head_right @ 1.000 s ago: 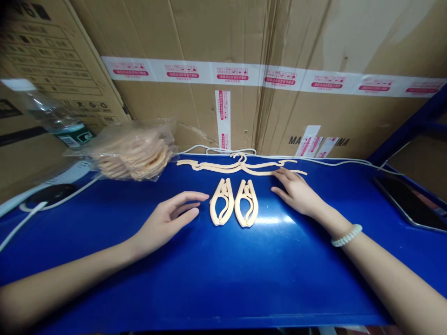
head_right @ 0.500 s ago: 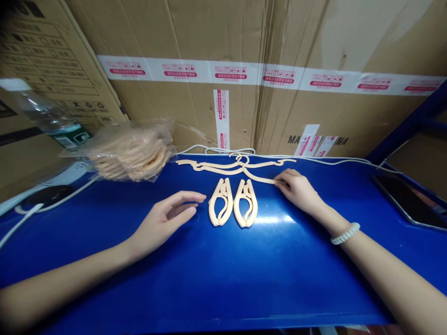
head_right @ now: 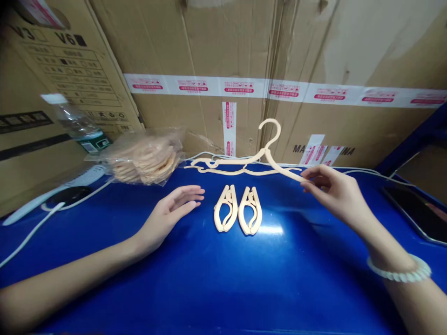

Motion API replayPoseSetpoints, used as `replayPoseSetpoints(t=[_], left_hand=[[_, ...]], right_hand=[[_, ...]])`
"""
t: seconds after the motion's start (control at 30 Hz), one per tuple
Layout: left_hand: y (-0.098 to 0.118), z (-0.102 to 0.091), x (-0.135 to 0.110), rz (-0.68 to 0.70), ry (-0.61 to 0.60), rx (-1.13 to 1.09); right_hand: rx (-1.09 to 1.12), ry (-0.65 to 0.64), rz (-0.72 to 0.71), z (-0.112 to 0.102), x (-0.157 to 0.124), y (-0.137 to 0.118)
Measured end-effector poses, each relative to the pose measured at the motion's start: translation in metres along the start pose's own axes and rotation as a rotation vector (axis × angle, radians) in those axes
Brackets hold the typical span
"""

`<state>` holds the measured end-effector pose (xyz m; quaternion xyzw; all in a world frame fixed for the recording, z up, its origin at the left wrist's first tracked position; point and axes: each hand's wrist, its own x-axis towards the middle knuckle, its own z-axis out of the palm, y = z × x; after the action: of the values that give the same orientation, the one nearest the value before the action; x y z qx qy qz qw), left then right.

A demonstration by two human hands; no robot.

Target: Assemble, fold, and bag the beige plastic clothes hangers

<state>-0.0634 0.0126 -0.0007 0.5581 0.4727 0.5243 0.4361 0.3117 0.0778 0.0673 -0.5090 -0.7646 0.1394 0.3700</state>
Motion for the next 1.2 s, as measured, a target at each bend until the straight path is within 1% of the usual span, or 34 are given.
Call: replayPoseSetpoints(t=[0.1,0.17,0.23,0.27,0.33,0.47,0.53,0.6,0.67,0.77,0.8,0.87,0.93,1.0,1.07,1.1,1.13,1.2], left_hand=[[-0.005,0.002,0.002,-0.056,0.074,-0.109],[-0.007,0.004,0.002,-0.055,0.095,-0.153],[-0.007,0.004,0.001,-0.031,0.084,-0.165],[-0.007,0.004,0.001,-0.019,0.065,-0.150],[-0.006,0.004,-0.002,0.002,-0.010,-0.072],[-0.004,0.002,-0.007,0.126,-0.171,0.200],[-0.002,0.002,-0.008,0.153,-0.193,0.293],[0.000,0.001,-0.009,0.127,-0.185,0.313],[0.001,0.001,-0.009,0.103,-0.155,0.281],[0.001,0.001,-0.008,0.095,-0.110,0.239],[0.001,0.001,-0.007,0.097,-0.100,0.229],[0.000,0.001,-0.007,0.101,-0.087,0.218],[0.000,0.002,-0.008,0.107,-0.067,0.216],[0.000,0.002,-0.008,0.108,-0.050,0.206],[0.001,0.003,-0.009,0.101,-0.046,0.176],[0.001,0.003,-0.009,0.098,-0.046,0.156],[0.002,0.003,-0.009,0.097,-0.045,0.138],[0.003,0.003,-0.009,0.102,-0.037,0.113]], right_hand=[[0.050,-0.070,0.013,-0.004,-0.004,-0.014],[0.010,-0.130,-0.031,-0.002,-0.006,-0.018],[-0.063,-0.193,-0.106,0.001,-0.007,-0.019],[-0.096,-0.220,-0.144,0.002,-0.008,-0.019],[-0.130,-0.273,-0.192,0.006,-0.010,-0.019],[-0.107,-0.365,-0.263,0.015,-0.014,-0.024],[-0.112,-0.378,-0.345,0.020,-0.015,-0.025],[-0.153,-0.359,-0.442,0.023,-0.014,-0.024],[-0.237,-0.308,-0.534,0.024,-0.013,-0.022],[-0.465,-0.186,-0.636,0.024,-0.014,-0.020],[-0.548,-0.132,-0.650,0.024,-0.015,-0.021],[-0.672,-0.035,-0.631,0.025,-0.019,-0.022],[-0.743,0.030,-0.598,0.027,-0.025,-0.024],[-0.795,0.070,-0.594,0.029,-0.029,-0.026],[-0.801,0.099,-0.609,0.033,-0.032,-0.029],[-0.760,0.108,-0.606,0.035,-0.032,-0.030],[-0.687,0.109,-0.594,0.037,-0.031,-0.031],[-0.469,0.094,-0.542,0.042,-0.030,-0.032]])
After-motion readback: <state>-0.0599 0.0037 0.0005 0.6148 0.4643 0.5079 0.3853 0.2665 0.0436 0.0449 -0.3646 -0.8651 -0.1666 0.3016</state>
